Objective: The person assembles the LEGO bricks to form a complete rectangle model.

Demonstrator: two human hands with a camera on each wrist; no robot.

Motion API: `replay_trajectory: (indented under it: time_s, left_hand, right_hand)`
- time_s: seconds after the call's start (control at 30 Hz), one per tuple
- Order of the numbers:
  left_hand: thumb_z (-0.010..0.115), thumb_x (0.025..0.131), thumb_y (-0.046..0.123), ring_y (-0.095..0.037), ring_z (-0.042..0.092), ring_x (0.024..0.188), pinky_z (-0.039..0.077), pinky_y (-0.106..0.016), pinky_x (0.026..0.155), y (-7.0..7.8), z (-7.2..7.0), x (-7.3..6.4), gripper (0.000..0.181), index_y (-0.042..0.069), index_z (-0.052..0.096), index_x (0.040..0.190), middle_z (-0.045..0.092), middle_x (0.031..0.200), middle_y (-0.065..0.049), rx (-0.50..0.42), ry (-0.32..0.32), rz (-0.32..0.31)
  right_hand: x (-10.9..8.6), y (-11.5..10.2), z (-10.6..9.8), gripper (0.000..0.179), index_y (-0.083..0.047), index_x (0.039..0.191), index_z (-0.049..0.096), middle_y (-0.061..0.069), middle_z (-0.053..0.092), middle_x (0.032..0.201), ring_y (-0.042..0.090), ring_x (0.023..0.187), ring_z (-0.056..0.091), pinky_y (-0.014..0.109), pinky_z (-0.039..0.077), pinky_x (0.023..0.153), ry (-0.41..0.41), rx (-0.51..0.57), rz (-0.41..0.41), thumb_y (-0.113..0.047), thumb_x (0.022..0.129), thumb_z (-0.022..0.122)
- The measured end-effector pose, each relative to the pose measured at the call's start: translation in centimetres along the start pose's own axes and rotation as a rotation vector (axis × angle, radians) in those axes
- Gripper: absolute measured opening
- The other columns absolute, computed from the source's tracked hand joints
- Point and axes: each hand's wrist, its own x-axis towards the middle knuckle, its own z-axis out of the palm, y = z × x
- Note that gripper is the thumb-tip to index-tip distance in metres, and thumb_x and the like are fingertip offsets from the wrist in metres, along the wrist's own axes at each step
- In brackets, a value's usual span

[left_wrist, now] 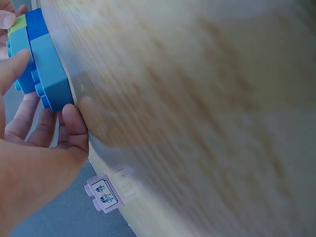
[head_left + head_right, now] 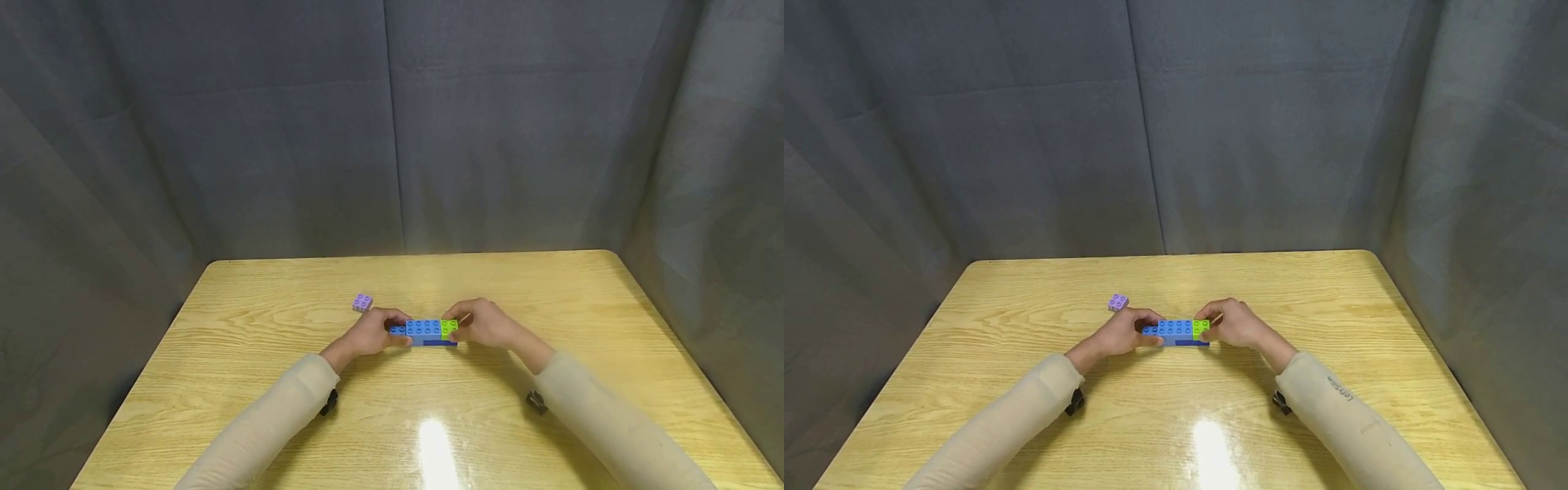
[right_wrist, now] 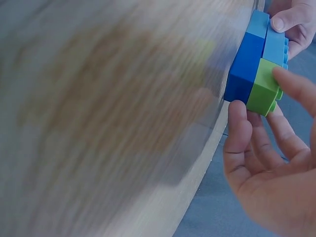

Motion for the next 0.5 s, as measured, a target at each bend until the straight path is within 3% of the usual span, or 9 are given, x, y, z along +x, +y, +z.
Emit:
replay_trajectory:
  time_s: [0.5]
  left_hand:
    - [0.079,0.087,0.018,-0.015,0.064,0.098,0.054,-0.032,0.088,-0.18,-0.01,-0.16,0.038,0.009,0.069,0.123,0.072,0.115,-0.007,-0.003,0.011,0.024]
  right_hand:
    - [0.01,0.26,0.27,0.037,-0.009,0.118,0.070,0.009,0.072,0.114,0.024,0.098,0.070,0.032,0.056,0.078,-0.003,0.029,-0.024,-0.010,0.083,0.080]
